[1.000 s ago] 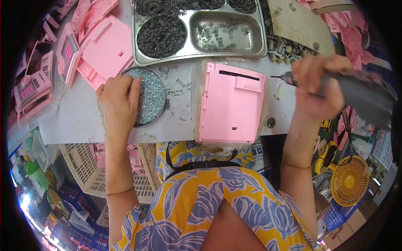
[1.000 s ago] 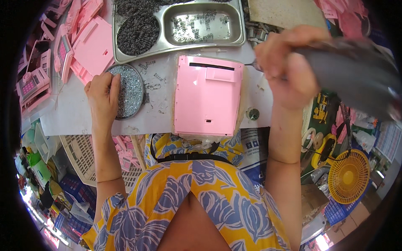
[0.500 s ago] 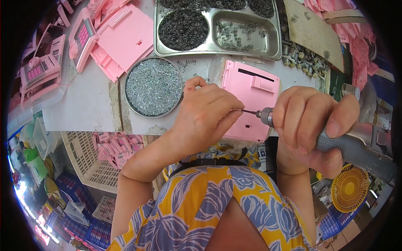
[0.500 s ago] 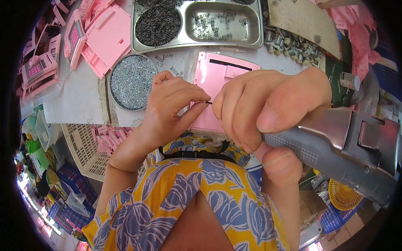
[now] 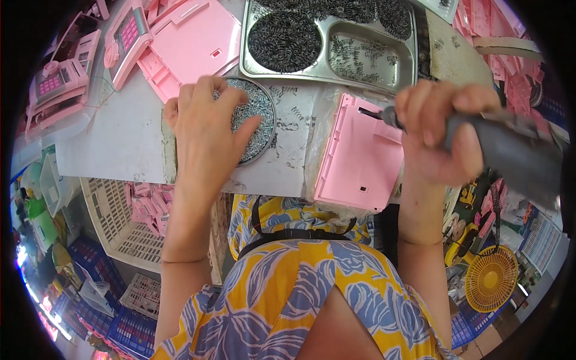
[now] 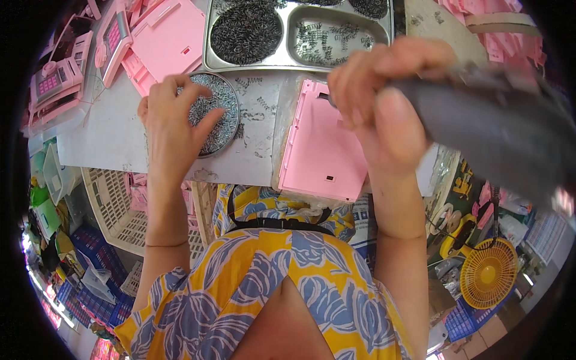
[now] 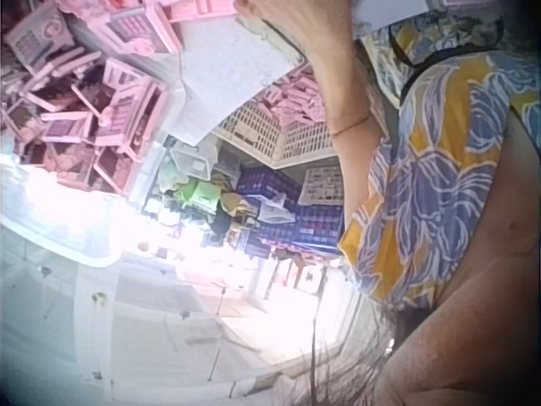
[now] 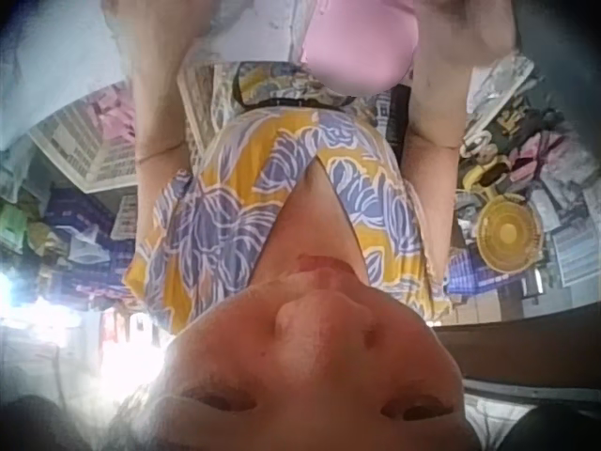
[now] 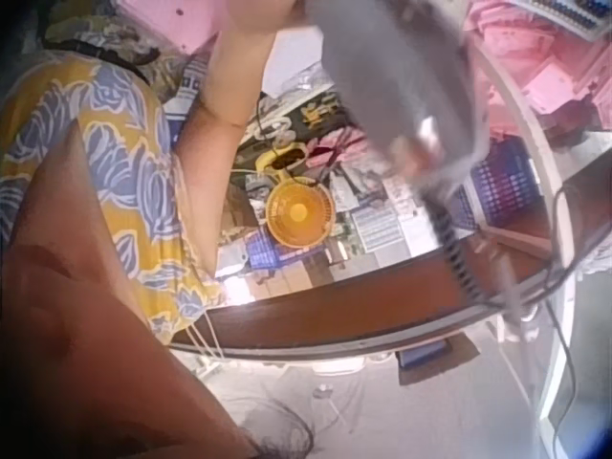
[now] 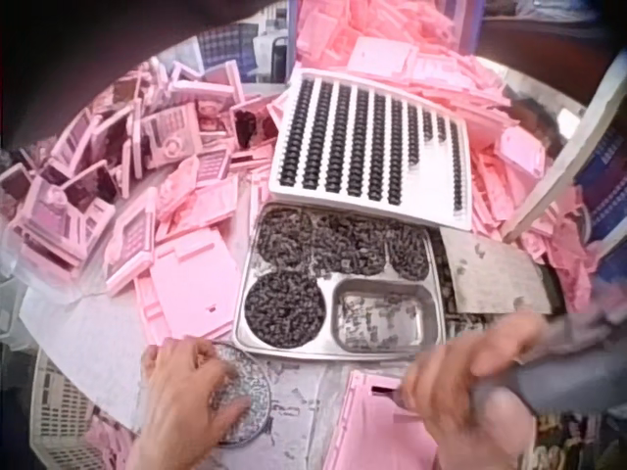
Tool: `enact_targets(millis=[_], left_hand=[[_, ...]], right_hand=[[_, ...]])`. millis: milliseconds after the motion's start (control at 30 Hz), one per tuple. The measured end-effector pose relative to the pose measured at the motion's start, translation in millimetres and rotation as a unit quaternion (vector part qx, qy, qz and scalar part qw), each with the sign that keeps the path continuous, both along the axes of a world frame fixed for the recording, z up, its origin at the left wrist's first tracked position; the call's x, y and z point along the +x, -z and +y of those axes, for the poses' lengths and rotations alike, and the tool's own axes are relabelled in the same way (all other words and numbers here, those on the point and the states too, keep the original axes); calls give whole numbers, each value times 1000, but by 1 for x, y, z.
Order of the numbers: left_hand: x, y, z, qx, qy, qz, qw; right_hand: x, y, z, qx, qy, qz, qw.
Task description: Assembling internal electronic components and soldering wires inside a pink plastic toy casing.
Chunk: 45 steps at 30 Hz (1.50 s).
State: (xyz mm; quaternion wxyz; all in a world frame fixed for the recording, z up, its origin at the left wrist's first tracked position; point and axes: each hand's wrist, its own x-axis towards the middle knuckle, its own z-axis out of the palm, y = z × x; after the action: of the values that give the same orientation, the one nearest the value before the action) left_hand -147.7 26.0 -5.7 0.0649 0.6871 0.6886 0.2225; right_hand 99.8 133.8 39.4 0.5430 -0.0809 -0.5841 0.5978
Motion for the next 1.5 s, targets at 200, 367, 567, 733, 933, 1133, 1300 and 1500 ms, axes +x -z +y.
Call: enact_targets(millis=[200,367,567,733,933,1133,1300,1500], left_hand=[[-8,10,-8,-17,8,-1,1000],[-10,15,-5,-14,67,5,998],[-6,22,1,17,41,-8,999],[-15,26,7,37,64,-36,997],[19,6,6,90,118,-118,982],[57,15,6,97,165,-245,951],[63,16,5,91,180,-254,946],[46,7,3,98,96,-183,973]], right_hand=[[-13,22,12,-15,18,-59,998],[-20,31,13,-2,17,-32,999],[-23,36,7,37,9,-28,999],[-24,41,5,78,-6,-69,995],[-17,27,6,11,-4,-90,996],[-13,-25,-22,23,-84,-60,994],[-12,-19,-31,12,-69,-72,995],[-19,-15,-42,-48,-29,-115,992]])
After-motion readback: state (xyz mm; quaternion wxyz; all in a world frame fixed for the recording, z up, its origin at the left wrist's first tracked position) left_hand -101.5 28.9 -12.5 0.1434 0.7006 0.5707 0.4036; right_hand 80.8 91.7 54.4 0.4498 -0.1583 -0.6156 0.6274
